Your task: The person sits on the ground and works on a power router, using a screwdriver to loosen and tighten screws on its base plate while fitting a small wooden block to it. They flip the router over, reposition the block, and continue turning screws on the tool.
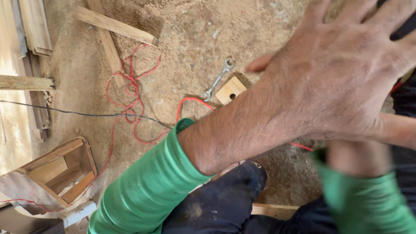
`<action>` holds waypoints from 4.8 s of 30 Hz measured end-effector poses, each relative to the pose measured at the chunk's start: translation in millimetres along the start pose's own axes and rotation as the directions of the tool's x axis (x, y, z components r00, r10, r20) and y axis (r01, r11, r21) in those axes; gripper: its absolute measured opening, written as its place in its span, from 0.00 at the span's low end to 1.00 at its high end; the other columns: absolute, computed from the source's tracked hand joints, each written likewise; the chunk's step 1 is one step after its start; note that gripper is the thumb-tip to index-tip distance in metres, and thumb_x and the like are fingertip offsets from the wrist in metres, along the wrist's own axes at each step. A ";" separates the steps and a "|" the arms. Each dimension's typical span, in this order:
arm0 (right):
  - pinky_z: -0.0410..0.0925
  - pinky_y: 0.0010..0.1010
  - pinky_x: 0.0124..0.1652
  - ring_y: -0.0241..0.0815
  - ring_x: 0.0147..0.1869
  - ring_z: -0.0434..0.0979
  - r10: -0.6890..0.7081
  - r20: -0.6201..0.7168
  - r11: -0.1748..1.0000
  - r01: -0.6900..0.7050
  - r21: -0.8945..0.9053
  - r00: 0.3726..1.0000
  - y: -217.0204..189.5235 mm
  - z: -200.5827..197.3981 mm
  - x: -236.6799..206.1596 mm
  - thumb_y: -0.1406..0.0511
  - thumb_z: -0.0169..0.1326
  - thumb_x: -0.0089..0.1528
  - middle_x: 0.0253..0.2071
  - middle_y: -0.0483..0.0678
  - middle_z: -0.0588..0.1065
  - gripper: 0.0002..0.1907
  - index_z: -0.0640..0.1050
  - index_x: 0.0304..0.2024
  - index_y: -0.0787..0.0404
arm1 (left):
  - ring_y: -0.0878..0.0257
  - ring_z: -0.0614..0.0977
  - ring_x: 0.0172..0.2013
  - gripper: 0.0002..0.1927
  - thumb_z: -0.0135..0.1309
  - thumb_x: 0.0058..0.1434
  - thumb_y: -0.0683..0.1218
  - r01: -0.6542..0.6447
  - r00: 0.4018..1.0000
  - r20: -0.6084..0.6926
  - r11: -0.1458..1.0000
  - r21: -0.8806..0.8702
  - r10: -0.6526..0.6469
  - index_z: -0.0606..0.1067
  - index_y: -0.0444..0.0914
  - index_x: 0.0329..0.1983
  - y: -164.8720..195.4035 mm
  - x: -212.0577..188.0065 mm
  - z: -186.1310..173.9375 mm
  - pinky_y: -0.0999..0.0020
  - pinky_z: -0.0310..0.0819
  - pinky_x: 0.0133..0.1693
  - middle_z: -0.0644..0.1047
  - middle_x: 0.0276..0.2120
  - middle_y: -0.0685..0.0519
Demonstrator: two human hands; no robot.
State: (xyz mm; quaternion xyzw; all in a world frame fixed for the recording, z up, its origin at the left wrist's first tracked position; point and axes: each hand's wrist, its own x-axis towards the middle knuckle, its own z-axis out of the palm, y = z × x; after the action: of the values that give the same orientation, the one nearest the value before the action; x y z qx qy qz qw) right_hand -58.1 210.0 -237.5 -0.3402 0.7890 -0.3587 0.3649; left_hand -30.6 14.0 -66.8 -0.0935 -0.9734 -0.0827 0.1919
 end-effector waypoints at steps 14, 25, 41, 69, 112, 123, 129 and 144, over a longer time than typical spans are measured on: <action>0.74 0.37 0.46 0.43 0.47 0.82 -0.030 0.026 0.999 0.031 -0.021 0.999 -1.1 0.1 13.3 0.57 0.55 0.64 0.44 0.49 0.82 0.21 0.78 0.56 0.59 | 0.55 0.77 0.51 0.27 0.43 0.72 0.60 0.130 0.568 -0.204 -0.158 0.979 -0.798 0.74 0.40 0.64 60.8 14.9 83.0 0.50 0.70 0.55 0.78 0.49 0.44; 0.74 0.38 0.46 0.43 0.47 0.82 0.011 -0.038 0.997 -0.014 -0.075 0.999 26.4 -56.4 52.8 0.57 0.55 0.63 0.44 0.50 0.82 0.21 0.78 0.55 0.59 | 0.53 0.80 0.46 0.20 0.46 0.77 0.50 0.293 0.274 -0.168 -0.084 0.952 -0.947 0.73 0.37 0.66 45.6 33.4 105.4 0.55 0.75 0.50 0.80 0.47 0.42; 0.74 0.38 0.46 0.43 0.47 0.82 0.006 -0.024 0.996 -0.008 -0.084 1.000 29.6 -54.5 54.0 0.58 0.56 0.63 0.44 0.50 0.82 0.20 0.78 0.55 0.60 | 0.53 0.81 0.51 0.16 0.46 0.75 0.46 0.278 0.399 -0.085 0.032 0.960 -0.913 0.73 0.34 0.61 46.9 15.1 77.5 0.57 0.75 0.57 0.80 0.51 0.41; 0.74 0.38 0.45 0.44 0.47 0.83 0.005 0.092 0.999 -0.001 -0.037 0.996 -15.6 4.2 -8.6 0.59 0.57 0.62 0.44 0.51 0.83 0.20 0.78 0.54 0.60 | 0.59 0.82 0.48 0.24 0.46 0.77 0.51 -0.038 0.422 -0.315 -0.364 0.931 -0.850 0.73 0.31 0.68 57.2 15.4 90.6 0.64 0.80 0.48 0.81 0.51 0.46; 0.74 0.38 0.45 0.45 0.47 0.83 -0.016 0.035 0.998 0.018 -0.059 0.999 -17.1 -54.7 80.8 0.60 0.58 0.60 0.43 0.52 0.84 0.20 0.79 0.52 0.61 | 0.65 0.81 0.30 0.08 0.52 0.70 0.50 0.229 0.950 0.198 0.969 0.092 -0.243 0.75 0.41 0.42 -23.1 -2.4 21.8 0.65 0.73 0.30 0.79 0.30 0.53; 0.74 0.39 0.44 0.45 0.47 0.83 -0.121 0.277 0.988 0.089 0.125 0.953 -13.9 -35.2 127.0 0.61 0.58 0.60 0.43 0.52 0.84 0.20 0.79 0.52 0.62 | 0.64 0.80 0.27 0.09 0.48 0.74 0.47 0.232 0.895 0.438 0.926 -0.297 -0.084 0.72 0.36 0.47 -33.0 -22.2 -49.8 0.69 0.71 0.28 0.77 0.32 0.51; 0.74 0.39 0.44 0.45 0.47 0.83 -0.070 0.307 0.996 0.051 0.068 0.949 -28.8 -32.7 129.0 0.60 0.58 0.61 0.42 0.52 0.83 0.20 0.78 0.53 0.61 | 0.54 0.82 0.52 0.15 0.52 0.73 0.37 0.183 0.910 0.413 0.868 -0.462 0.028 0.67 0.33 0.61 -29.5 -19.9 -100.7 0.61 0.80 0.55 0.73 0.55 0.45; 0.73 0.40 0.49 0.47 0.50 0.84 -0.231 0.171 0.972 0.222 0.071 0.958 -33.3 -21.5 128.8 0.56 0.53 0.63 0.45 0.53 0.82 0.19 0.80 0.52 0.59 | 0.52 0.86 0.40 0.17 0.57 0.66 0.42 0.273 0.863 0.502 0.896 -0.351 -0.066 0.69 0.36 0.57 -26.2 -8.1 -104.5 0.60 0.80 0.38 0.80 0.43 0.47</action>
State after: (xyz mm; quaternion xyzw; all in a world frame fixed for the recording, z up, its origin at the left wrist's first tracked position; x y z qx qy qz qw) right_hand -131.3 97.0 -242.9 -0.4496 0.6995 -0.3863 0.3991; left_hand 8.6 -33.1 22.2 -0.0610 -0.9552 -0.2765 -0.0859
